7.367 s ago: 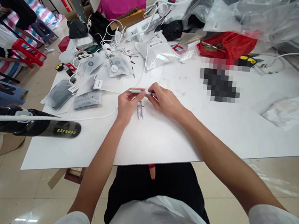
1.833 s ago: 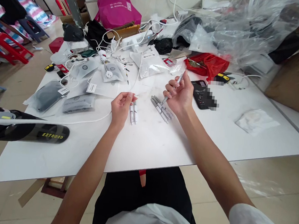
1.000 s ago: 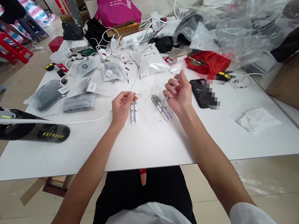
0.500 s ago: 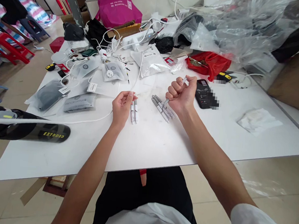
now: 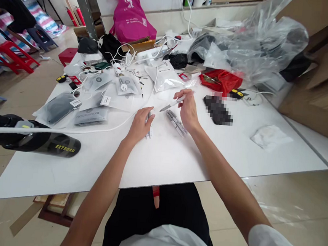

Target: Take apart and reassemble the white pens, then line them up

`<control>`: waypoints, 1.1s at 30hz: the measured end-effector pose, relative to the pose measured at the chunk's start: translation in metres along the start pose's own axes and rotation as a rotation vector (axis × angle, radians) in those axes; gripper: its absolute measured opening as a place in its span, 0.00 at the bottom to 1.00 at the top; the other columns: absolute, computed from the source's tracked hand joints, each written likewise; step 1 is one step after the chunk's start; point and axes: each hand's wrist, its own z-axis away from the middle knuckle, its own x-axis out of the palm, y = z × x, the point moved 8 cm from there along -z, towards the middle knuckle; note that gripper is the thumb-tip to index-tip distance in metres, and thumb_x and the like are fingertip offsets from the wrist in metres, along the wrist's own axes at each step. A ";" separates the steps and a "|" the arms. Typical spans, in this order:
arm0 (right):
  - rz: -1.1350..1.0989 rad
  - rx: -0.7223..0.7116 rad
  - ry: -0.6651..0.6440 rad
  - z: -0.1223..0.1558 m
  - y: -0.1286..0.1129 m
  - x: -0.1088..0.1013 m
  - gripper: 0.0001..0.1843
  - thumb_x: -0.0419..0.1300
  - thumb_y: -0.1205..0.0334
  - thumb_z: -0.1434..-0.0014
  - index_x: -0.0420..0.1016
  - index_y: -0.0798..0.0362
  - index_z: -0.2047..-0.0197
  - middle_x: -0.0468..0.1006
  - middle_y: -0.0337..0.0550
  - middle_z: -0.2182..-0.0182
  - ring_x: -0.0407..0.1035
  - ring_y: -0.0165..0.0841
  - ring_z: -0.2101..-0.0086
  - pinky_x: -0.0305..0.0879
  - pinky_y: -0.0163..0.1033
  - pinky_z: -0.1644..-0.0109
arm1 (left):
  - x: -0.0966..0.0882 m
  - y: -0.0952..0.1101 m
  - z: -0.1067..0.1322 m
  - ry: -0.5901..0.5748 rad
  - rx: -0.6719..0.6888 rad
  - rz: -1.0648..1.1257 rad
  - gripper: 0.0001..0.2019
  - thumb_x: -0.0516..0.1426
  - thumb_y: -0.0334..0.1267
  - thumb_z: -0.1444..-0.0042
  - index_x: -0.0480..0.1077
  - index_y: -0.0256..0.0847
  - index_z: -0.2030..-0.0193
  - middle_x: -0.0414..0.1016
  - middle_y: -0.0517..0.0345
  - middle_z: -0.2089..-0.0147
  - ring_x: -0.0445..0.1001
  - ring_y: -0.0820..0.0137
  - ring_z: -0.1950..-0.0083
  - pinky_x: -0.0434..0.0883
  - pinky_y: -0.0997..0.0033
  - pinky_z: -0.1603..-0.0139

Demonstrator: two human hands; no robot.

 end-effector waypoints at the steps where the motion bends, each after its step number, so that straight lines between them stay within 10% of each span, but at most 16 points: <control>1: 0.098 -0.128 0.008 0.006 -0.008 0.001 0.32 0.52 0.21 0.35 0.72 0.42 0.58 0.73 0.42 0.57 0.66 0.36 0.59 0.68 0.41 0.58 | 0.003 -0.001 0.000 -0.025 0.021 -0.012 0.19 0.54 0.46 0.26 0.74 0.41 0.35 0.77 0.42 0.34 0.72 0.56 0.30 0.63 0.51 0.25; 13: 1.077 -0.503 -0.580 0.099 0.020 0.041 0.29 0.54 0.43 0.25 0.68 0.47 0.28 0.70 0.56 0.33 0.69 0.50 0.36 0.67 0.60 0.33 | 0.015 -0.004 0.005 -0.150 0.097 -0.145 0.21 0.52 0.41 0.26 0.74 0.41 0.32 0.75 0.43 0.30 0.69 0.54 0.26 0.64 0.47 0.24; 20: 1.472 -0.368 -0.196 0.097 0.014 -0.002 0.20 0.57 0.45 0.27 0.74 0.53 0.45 0.77 0.61 0.47 0.69 0.55 0.48 0.66 0.58 0.45 | 0.019 -0.006 0.008 -0.158 0.087 -0.153 0.19 0.56 0.39 0.29 0.78 0.45 0.35 0.76 0.45 0.31 0.68 0.53 0.26 0.66 0.45 0.26; 33: 1.505 -0.302 -0.080 0.081 0.019 -0.027 0.16 0.47 0.52 0.23 0.71 0.52 0.54 0.78 0.59 0.55 0.69 0.51 0.55 0.63 0.53 0.51 | 0.020 -0.002 0.007 -0.165 0.082 -0.046 0.16 0.61 0.38 0.33 0.81 0.48 0.40 0.81 0.51 0.35 0.71 0.52 0.27 0.66 0.43 0.25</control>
